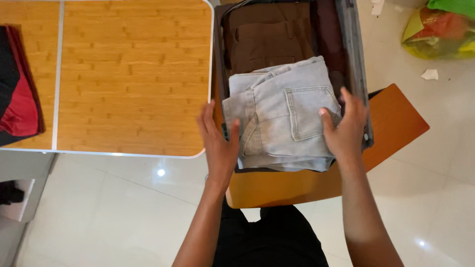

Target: The person folds a pair of jeans, a pair of black and red athletic shorts, a pair of red shorts, and a pair of tan cargo shorts on a table and places each item into an open suitcase.

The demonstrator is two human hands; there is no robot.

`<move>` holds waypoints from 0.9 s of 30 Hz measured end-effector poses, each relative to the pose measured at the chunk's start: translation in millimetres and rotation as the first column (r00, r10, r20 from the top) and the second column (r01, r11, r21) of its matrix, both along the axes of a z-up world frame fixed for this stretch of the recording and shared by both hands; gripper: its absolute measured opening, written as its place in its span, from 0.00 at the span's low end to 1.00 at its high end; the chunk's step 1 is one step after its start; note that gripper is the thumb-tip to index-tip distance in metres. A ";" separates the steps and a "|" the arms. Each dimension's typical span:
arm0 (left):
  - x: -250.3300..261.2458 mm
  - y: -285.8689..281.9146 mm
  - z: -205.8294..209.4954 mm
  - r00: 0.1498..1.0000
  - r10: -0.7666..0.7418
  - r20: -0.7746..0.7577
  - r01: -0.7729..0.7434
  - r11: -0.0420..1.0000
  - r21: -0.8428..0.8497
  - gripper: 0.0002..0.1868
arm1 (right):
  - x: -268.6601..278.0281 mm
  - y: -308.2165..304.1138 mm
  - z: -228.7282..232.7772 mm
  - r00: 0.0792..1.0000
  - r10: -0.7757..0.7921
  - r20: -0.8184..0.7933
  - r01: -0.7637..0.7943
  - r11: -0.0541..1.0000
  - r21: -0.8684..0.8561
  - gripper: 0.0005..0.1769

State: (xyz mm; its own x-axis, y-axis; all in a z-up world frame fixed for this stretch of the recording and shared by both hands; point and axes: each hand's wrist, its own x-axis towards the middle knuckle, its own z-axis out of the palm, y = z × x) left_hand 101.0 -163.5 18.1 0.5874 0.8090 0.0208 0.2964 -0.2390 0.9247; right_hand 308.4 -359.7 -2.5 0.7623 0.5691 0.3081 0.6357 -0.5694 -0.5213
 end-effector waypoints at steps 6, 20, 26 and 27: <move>73.6 -14.0 -4.4 0.960 -0.048 -0.274 0.193 0.825 0.531 0.34 | 0.6 71.1 11.8 0.960 0.267 0.087 -0.240 0.942 -0.235 0.34; 80.4 5.9 -59.6 0.970 -0.140 -0.200 0.203 0.916 0.347 0.33 | 6.0 88.1 -34.4 0.967 0.230 -0.110 -0.244 0.959 -0.142 0.35; 77.9 14.4 -72.8 0.984 -0.176 0.042 0.155 0.941 0.300 0.25 | 3.4 90.0 -32.9 0.965 0.243 -0.096 -0.253 0.962 -0.106 0.35; 81.8 18.6 -73.8 0.988 -0.155 0.014 0.140 0.924 0.356 0.25 | 4.5 89.7 -30.8 0.964 0.251 -0.088 -0.260 0.960 -0.101 0.36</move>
